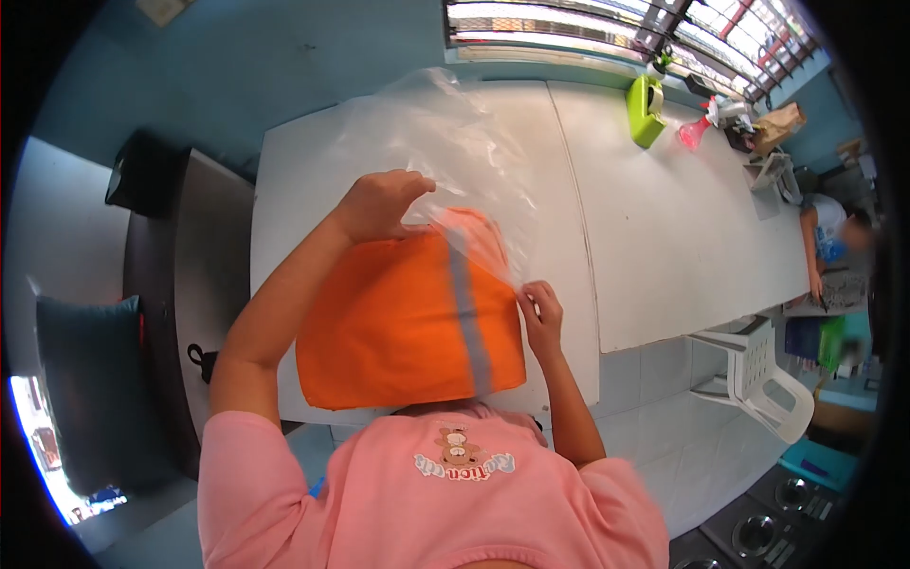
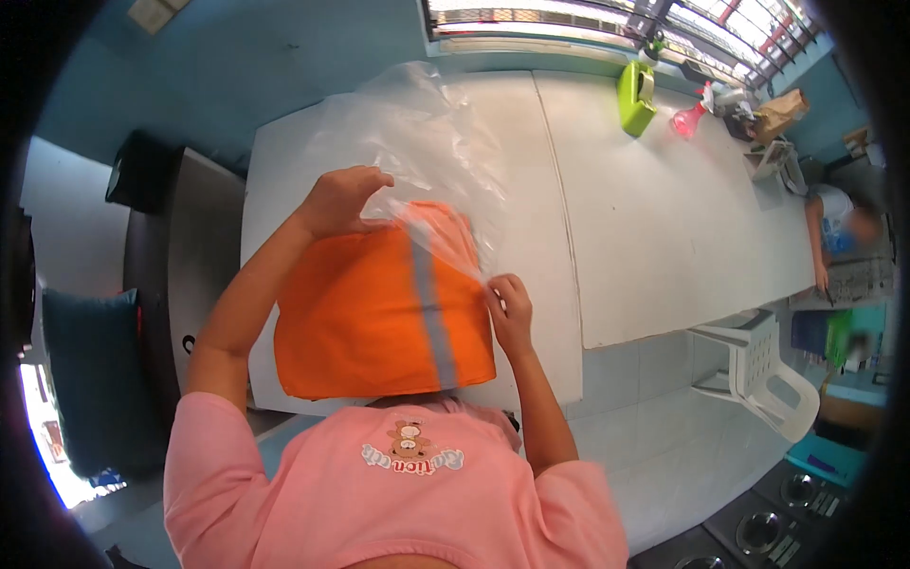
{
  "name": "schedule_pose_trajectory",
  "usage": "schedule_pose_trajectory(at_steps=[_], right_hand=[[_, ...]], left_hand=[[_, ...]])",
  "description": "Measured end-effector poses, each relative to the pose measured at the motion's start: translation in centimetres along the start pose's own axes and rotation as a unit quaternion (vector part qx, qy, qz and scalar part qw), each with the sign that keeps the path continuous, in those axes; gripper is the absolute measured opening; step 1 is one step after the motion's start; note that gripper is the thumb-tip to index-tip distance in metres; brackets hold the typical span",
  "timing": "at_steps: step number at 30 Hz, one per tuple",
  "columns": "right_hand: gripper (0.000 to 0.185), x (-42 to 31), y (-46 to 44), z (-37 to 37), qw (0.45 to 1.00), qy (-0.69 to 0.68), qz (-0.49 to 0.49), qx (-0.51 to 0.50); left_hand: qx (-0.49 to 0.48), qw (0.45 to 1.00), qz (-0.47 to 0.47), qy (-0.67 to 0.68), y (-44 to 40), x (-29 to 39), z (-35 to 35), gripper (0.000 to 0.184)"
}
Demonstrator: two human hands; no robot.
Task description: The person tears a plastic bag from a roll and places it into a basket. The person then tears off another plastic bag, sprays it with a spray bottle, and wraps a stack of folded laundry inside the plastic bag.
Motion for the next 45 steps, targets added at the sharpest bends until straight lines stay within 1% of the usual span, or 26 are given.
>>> schedule_pose_trajectory(at_steps=[1,3,6,8,9,10,11,12,15,17,18,19,21,25,28,30,31,32,33,34,35,37,39,41,44,45], right_hand=[[0.003,-0.8,0.9,-0.4,0.992,0.080,-0.091,0.020],[0.005,-1.9,2.6,-0.7,0.978,0.144,-0.150,-0.026],[0.008,-2.4,3.9,-1.0,0.973,0.160,-0.137,-0.095],[0.009,-4.5,3.0,-0.7,0.963,0.210,-0.162,-0.055],[0.011,-5.8,2.4,-0.8,0.950,0.258,-0.176,0.001],[0.011,-7.2,1.5,0.1,0.948,0.260,-0.185,-0.009],[0.013,-9.0,0.3,1.1,0.965,0.176,-0.193,0.023],[0.015,-10.5,-1.0,2.2,0.974,0.090,-0.198,0.056],[0.017,-15.1,-5.2,8.6,0.944,0.094,-0.279,-0.145],[0.018,-17.7,-7.3,13.7,0.912,0.125,-0.291,-0.261],[0.018,-18.3,-8.2,15.8,0.893,0.148,-0.297,-0.305],[0.018,-18.1,-9.1,17.6,0.888,0.152,-0.297,-0.317],[0.019,-15.2,-10.6,21.3,0.879,0.156,-0.185,-0.411],[0.021,-13.1,-13.0,25.7,0.840,0.226,-0.180,-0.458],[0.021,-10.8,-13.9,28.7,0.761,0.262,-0.119,-0.581],[0.024,-7.9,-14.2,30.3,0.688,0.349,-0.259,-0.582],[0.024,-7.4,-14.7,30.8,0.686,0.350,-0.256,-0.584],[0.029,-6.3,-15.0,31.3,0.671,0.320,-0.152,-0.651],[0.035,-5.5,-15.0,31.7,0.646,0.284,-0.046,-0.707],[0.035,-5.2,-15.1,32.2,0.644,0.284,-0.043,-0.709],[0.038,-4.7,-14.9,32.6,0.622,0.297,-0.027,-0.723],[0.041,-2.2,-14.3,33.3,0.598,0.309,-0.007,-0.739],[0.046,-0.1,-14.0,33.6,0.673,0.287,0.125,-0.669],[0.051,-0.4,-13.9,33.3,0.649,0.303,0.141,-0.684],[0.061,-5.0,-14.0,32.5,0.612,0.320,0.185,-0.699],[0.067,-5.7,-13.9,32.2,0.601,0.322,0.217,-0.698]], left_hand=[[0.010,0.997,0.030,-0.064,1.1,-1.0,0.1,0.016],[0.025,0.990,0.040,-0.133,3.4,-3.6,-0.1,0.021],[0.038,0.981,-0.052,-0.182,7.2,-7.9,-0.5,0.020],[0.053,0.977,-0.203,0.033,9.6,-11.0,0.3,0.013],[0.063,0.974,-0.214,0.035,10.3,-12.1,1.2,0.013],[0.113,0.930,-0.234,0.258,10.8,-13.3,2.2,0.012],[0.160,0.836,-0.236,0.469,11.4,-14.4,3.4,0.012],[0.171,0.831,-0.241,0.471,11.8,-14.6,3.4,0.012],[0.129,0.781,-0.263,0.551,12.0,-14.7,3.9,0.017],[0.074,0.877,-0.233,0.413,12.2,-14.9,3.9,0.017],[0.081,0.872,-0.239,0.420,12.5,-15.4,4.0,0.017],[0.059,0.912,-0.211,0.347,12.6,-15.6,4.1,0.017],[0.036,0.956,-0.182,0.228,13.0,-16.6,4.8,0.014],[0.125,0.944,-0.216,0.218,13.7,-18.3,6.7,0.012],[0.143,0.936,-0.260,0.191,13.5,-18.7,7.5,0.013],[0.155,0.897,-0.293,0.293,13.0,-19.2,8.8,0.015],[0.189,0.893,-0.257,0.319,12.8,-19.4,9.1,0.015],[0.190,0.891,-0.257,0.322,12.6,-19.7,9.6,0.015],[0.176,0.816,-0.248,0.491,12.5,-20.0,10.3,0.014],[0.156,0.713,-0.231,0.643,12.3,-20.0,11.0,0.013],[0.156,0.711,-0.232,0.645,12.2,-20.1,11.1,0.013],[0.131,0.616,-0.192,0.753,11.9,-19.5,11.2,0.011],[0.126,0.590,-0.201,0.772,11.7,-19.2,11.5,0.015],[0.124,0.566,-0.207,0.789,11.5,-18.9,11.7,0.019],[0.074,0.605,-0.239,0.756,11.8,-18.7,11.5,0.019],[0.086,0.661,-0.222,0.712,11.8,-18.9,11.4,0.020]])
Point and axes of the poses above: each hand's wrist, its own y-axis away from the middle knuckle, its own z-axis out of the palm, x = y × z, the point moved 4 cm from there along -y, towards the middle knuckle, and after that the axes turned 6 degrees about -x, right-handed, at the moved point
